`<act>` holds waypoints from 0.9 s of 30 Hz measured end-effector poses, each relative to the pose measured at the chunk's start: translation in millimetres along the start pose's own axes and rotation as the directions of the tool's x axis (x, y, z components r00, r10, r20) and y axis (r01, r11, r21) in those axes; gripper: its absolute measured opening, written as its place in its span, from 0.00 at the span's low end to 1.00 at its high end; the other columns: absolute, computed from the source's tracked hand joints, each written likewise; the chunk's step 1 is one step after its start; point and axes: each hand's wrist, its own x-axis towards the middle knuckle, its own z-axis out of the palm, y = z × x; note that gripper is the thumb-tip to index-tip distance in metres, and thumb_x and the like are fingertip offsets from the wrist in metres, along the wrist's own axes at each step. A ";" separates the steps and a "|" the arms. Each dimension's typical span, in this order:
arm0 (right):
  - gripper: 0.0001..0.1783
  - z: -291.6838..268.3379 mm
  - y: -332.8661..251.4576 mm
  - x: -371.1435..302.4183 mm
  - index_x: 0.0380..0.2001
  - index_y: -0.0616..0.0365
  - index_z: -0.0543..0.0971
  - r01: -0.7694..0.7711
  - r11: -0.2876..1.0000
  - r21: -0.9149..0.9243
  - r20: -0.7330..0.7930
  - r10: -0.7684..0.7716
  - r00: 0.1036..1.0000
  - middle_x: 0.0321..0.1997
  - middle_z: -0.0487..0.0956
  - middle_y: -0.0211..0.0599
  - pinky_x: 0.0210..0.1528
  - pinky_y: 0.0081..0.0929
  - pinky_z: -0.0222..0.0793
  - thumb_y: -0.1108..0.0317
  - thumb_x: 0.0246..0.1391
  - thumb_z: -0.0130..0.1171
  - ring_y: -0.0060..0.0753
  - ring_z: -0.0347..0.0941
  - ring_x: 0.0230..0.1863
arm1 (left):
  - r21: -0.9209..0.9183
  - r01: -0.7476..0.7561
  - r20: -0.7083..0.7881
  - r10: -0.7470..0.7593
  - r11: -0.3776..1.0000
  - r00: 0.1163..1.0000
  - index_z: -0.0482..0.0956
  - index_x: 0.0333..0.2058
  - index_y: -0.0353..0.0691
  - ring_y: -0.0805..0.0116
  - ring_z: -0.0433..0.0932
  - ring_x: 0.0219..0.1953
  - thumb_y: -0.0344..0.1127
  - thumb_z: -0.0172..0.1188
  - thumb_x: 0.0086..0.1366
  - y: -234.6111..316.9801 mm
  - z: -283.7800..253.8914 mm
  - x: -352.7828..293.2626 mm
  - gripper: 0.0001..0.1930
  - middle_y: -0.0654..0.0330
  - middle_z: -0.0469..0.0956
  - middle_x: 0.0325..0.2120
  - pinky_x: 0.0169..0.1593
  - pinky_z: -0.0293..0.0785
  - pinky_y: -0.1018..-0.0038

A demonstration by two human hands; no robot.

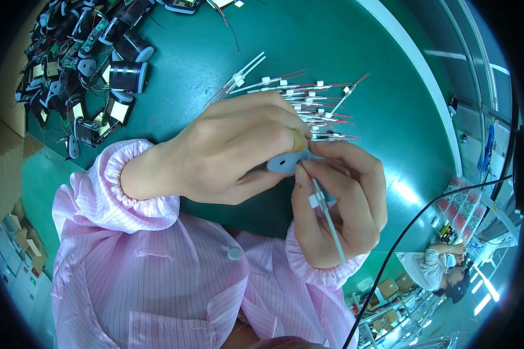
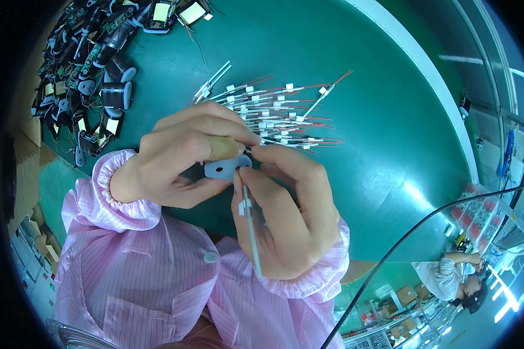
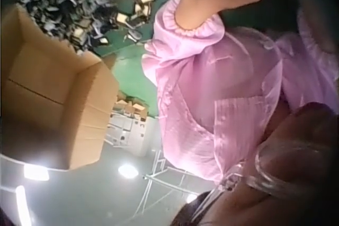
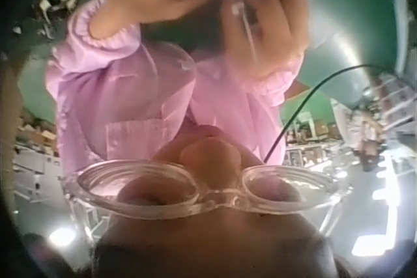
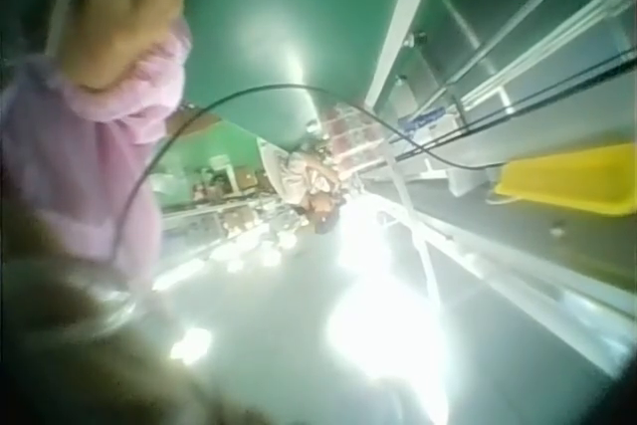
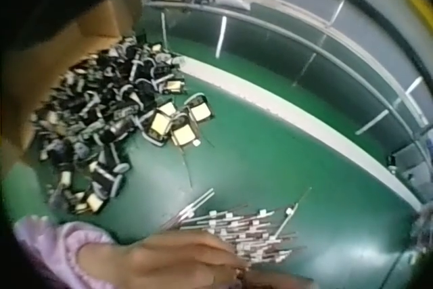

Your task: The person assembles electronic components by manually inserting multiple electrical wires into a cylindrical housing.

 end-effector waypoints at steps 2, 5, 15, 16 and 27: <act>0.13 -2.4 -1.0 1.8 0.31 0.71 0.79 -0.035 0.999 -0.032 -0.007 0.035 0.999 0.31 0.78 0.47 0.32 0.24 0.74 0.87 0.36 0.65 0.35 0.78 0.30 | -0.017 0.041 0.019 -0.040 0.999 0.999 0.74 0.37 0.29 0.50 0.80 0.37 0.21 0.67 0.49 0.8 -3.2 -2.8 0.16 0.42 0.79 0.35 0.38 0.77 0.64; 0.14 -7.0 -6.6 -4.1 0.32 0.69 0.80 -0.227 0.962 0.149 -0.042 0.235 0.971 0.30 0.79 0.45 0.27 0.21 0.71 0.85 0.37 0.66 0.30 0.77 0.26 | -0.005 0.099 0.021 -0.099 0.995 0.995 0.73 0.37 0.29 0.53 0.79 0.35 0.21 0.66 0.50 0.4 -7.1 -3.7 0.16 0.43 0.79 0.34 0.37 0.76 0.66; 0.14 -9.1 0.2 -0.7 0.36 0.64 0.81 -0.239 0.971 0.022 -0.022 0.240 0.971 0.24 0.75 0.38 0.23 0.19 0.64 0.85 0.42 0.64 0.26 0.71 0.22 | 0.058 0.132 0.126 -0.138 0.990 0.982 0.75 0.44 0.28 0.58 0.75 0.39 0.24 0.68 0.46 9.0 -13.7 5.8 0.23 0.49 0.72 0.42 0.38 0.73 0.70; 0.13 -8.4 -2.1 1.0 0.36 0.63 0.81 -0.259 0.961 -0.093 0.005 0.260 0.965 0.23 0.72 0.36 0.22 0.21 0.62 0.84 0.43 0.63 0.26 0.69 0.20 | 0.056 0.129 0.126 -0.135 0.990 0.983 0.75 0.44 0.28 0.58 0.75 0.39 0.24 0.68 0.46 8.6 -14.7 4.4 0.23 0.49 0.72 0.42 0.38 0.73 0.70; 0.06 -15.3 8.5 1.9 0.31 0.66 0.80 -0.229 0.973 -0.037 0.032 0.230 0.973 0.19 0.67 0.36 0.21 0.23 0.56 0.81 0.47 0.62 0.26 0.63 0.18 | -0.297 0.612 0.247 -0.561 0.733 0.791 0.76 0.44 0.25 0.59 0.79 0.42 0.25 0.67 0.55 13.4 -25.1 7.7 0.18 0.48 0.80 0.39 0.48 0.73 0.69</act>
